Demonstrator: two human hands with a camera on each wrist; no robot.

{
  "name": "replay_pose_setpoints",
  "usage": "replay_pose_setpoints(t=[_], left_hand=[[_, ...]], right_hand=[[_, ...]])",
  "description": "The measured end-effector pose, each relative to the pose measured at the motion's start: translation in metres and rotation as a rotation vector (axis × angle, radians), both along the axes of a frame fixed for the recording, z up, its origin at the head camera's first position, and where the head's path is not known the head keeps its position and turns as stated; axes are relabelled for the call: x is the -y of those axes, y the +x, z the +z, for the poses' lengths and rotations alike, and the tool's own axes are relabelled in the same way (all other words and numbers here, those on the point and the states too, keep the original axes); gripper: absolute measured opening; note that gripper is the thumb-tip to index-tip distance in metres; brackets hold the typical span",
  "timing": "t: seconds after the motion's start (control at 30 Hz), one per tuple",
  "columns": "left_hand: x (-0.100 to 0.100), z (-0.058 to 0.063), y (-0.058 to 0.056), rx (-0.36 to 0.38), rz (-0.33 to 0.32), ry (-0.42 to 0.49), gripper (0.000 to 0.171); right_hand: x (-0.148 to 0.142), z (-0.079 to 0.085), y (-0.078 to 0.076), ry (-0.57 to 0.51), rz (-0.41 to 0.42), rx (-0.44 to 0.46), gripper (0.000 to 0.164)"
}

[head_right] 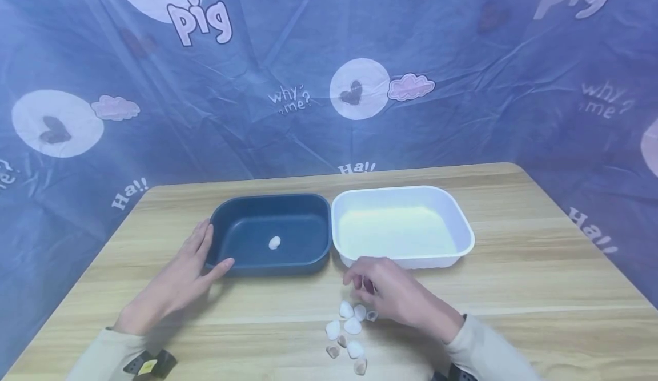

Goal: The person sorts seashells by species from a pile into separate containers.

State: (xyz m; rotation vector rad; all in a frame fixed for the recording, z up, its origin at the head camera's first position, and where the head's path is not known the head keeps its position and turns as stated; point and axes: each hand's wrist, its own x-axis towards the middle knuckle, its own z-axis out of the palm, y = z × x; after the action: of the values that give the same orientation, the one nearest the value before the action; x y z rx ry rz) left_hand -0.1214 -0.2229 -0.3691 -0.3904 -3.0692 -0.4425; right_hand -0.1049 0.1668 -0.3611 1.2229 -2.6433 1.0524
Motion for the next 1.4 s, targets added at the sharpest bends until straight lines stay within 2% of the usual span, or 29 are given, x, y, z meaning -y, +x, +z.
replay_pose_setpoints(t=[0.17, 0.4, 0.6, 0.87, 1.03, 1.4], left_hand=[[0.001, 0.000, 0.000, -0.001, 0.006, 0.001, 0.096], [-0.001, 0.000, 0.000, 0.005, 0.004, 0.013, 0.097], [-0.001, 0.001, -0.002, -0.019, 0.001, 0.009, 0.096], [-0.003, 0.001, -0.003, -0.017, 0.001, 0.003, 0.097], [-0.003, -0.001, -0.003, -0.018, 0.006, -0.002, 0.097], [0.000, -0.002, -0.001, -0.023, 0.002, 0.000, 0.098]], right_hand=[[-0.001, -0.016, 0.002, 0.000, 0.060, -0.013, 0.026], [0.002, -0.026, 0.000, 0.091, 0.093, -0.023, 0.022], [0.004, -0.025, -0.002, 0.123, 0.103, -0.023, 0.028], [0.002, -0.022, -0.003, 0.159, 0.069, 0.025, 0.022], [0.002, -0.024, -0.004, 0.175, 0.096, 0.012, 0.020], [0.008, -0.022, -0.003, 0.126, 0.144, -0.132, 0.015]])
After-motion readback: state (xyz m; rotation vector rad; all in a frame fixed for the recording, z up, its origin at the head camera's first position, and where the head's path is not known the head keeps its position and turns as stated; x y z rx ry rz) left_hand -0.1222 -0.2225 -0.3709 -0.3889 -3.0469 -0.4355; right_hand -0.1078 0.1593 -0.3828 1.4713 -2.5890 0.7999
